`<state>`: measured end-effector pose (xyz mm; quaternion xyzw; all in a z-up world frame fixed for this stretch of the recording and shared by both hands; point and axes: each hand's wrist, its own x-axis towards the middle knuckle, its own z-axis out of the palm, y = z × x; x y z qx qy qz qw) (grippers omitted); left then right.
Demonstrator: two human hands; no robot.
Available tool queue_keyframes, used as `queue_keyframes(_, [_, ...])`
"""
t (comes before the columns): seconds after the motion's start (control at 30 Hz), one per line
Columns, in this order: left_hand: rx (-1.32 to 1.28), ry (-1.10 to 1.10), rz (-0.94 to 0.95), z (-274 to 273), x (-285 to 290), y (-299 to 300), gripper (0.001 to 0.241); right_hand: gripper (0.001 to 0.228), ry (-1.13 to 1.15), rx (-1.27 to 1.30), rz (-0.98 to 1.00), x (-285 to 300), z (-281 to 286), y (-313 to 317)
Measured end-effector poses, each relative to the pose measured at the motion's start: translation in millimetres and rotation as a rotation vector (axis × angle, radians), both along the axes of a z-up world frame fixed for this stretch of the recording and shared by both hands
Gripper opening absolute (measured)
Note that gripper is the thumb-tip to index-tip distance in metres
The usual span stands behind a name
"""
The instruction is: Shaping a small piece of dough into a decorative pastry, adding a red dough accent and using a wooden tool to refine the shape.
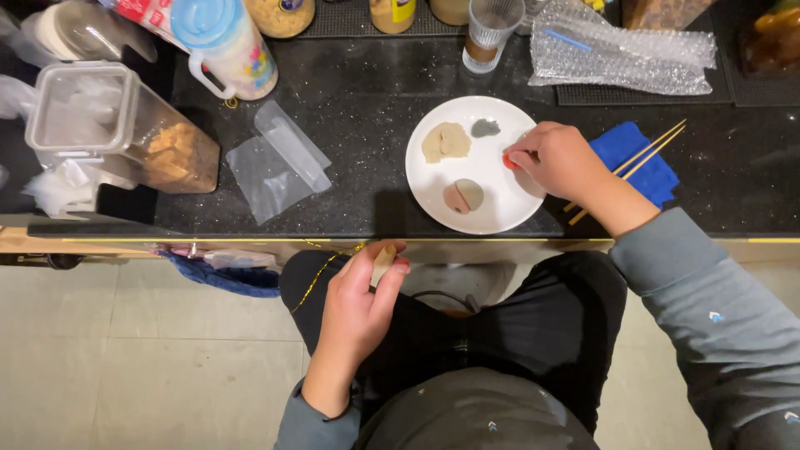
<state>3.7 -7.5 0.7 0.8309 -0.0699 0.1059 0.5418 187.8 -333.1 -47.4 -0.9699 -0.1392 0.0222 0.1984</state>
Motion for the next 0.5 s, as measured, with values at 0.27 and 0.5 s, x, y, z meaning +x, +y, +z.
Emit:
queue_keyframes(0.27, [0.012, 0.022, -0.017, -0.4, -1.3, -0.8, 0.025, 0.013, -0.473, -0.252, 0.383, -8.1, -14.4, -9.4])
queue_keyframes(0.5, [0.025, 0.059, -0.018, -6.6, -4.7, -0.1, 0.026, 0.015, -0.493, -0.333, 0.355, -15.9, -12.2, -12.1])
